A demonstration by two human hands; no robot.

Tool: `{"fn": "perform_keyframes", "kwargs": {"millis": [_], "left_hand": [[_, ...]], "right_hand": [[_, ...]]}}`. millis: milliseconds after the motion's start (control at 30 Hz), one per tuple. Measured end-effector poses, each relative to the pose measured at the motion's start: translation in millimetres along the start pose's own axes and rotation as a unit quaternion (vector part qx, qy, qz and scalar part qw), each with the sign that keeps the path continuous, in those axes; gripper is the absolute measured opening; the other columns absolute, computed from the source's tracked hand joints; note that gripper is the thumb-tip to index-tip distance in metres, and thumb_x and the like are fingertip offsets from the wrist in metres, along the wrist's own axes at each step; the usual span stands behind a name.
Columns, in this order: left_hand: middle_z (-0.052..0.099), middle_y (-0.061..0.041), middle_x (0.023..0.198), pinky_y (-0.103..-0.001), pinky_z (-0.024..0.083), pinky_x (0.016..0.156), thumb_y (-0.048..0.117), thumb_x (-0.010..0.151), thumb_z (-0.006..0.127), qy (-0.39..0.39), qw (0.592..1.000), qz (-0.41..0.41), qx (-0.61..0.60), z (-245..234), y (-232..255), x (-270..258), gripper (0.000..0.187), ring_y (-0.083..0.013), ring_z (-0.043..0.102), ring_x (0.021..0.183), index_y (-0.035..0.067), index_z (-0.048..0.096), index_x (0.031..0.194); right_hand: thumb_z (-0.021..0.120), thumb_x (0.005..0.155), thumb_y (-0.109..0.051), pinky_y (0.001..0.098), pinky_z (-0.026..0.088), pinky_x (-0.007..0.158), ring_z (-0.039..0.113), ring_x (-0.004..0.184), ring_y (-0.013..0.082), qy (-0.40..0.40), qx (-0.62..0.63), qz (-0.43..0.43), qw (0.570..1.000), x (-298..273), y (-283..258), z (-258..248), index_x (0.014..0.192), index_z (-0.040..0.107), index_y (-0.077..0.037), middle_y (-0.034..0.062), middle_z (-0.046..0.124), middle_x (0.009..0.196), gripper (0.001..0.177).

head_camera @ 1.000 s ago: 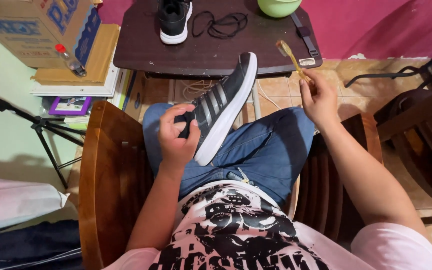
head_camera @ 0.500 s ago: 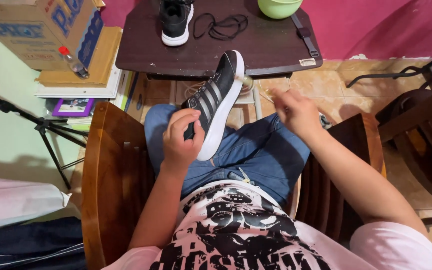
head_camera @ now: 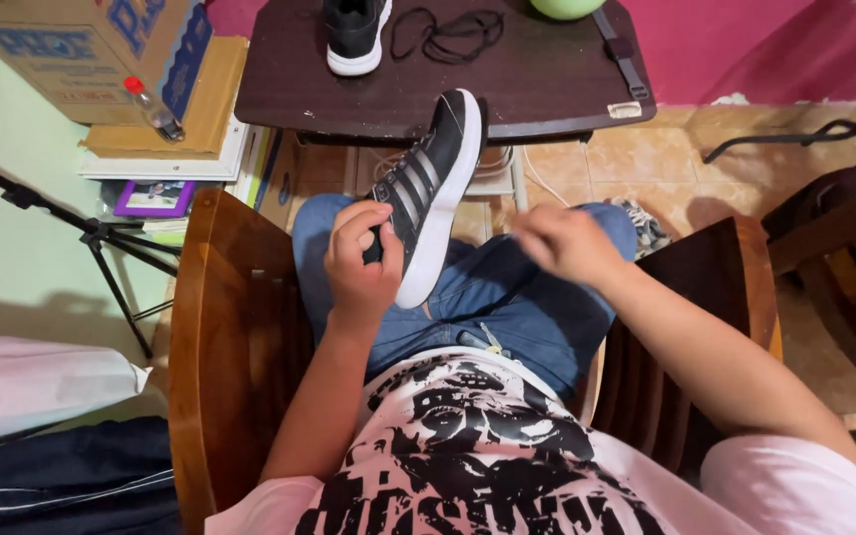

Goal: Applying glue to the sole of a sneaker with a brush and then threading laces through the eyelets of another sneaker.

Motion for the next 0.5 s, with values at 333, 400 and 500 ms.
{"fn": "perform_keyframes", "kwargs": {"millis": [333,400,500], "left_hand": [[0.067,-0.004,0.105,-0.032,0.059,0.079,0.002,0.089,0.068,0.023,0.999,-0.017,0.039,-9.1,-13.8,5.7,0.019,-0.0220,0.070,0.093,0.007,0.063,0.107],[0.067,-0.006,0.106,-0.034,0.060,0.077,0.002,0.086,0.073,0.019,0.998,-0.027,0.052,-9.2,-13.7,10.2,0.025,-0.0253,0.070,0.094,0.008,0.063,0.108],[0.066,-0.005,0.106,-0.034,0.060,0.076,0.003,0.085,0.073,0.008,0.998,-0.045,0.049,-5.3,-15.1,19.4,0.026,-0.0259,0.070,0.094,0.008,0.063,0.109]], "right_hand": [[0.069,0.097,-0.021,0.0497,0.057,0.069,0.070,0.074,0.0399,-0.033,-0.099,0.101,0.989,-22.8,96.2,-21.9,0.125,0.073,-0.014,0.0156,0.068,0.077,0.030],[0.066,0.098,-0.021,0.0489,0.057,0.073,0.070,0.076,0.0348,-0.045,-0.119,0.198,0.972,-26.5,117.4,-32.0,0.135,0.068,-0.023,0.0101,0.067,0.078,0.037],[0.067,0.095,-0.025,0.0472,0.057,0.079,0.071,0.080,0.0296,-0.049,-0.124,0.264,0.955,-42.2,155.5,-24.2,0.140,0.061,-0.032,0.0044,0.067,0.084,0.046]]}}
Point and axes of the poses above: each hand's wrist, its own x-axis towards the middle knuckle, its own z-axis out of the palm, y = z × x, the point moved 7 cm from there along x, towards the middle knuckle
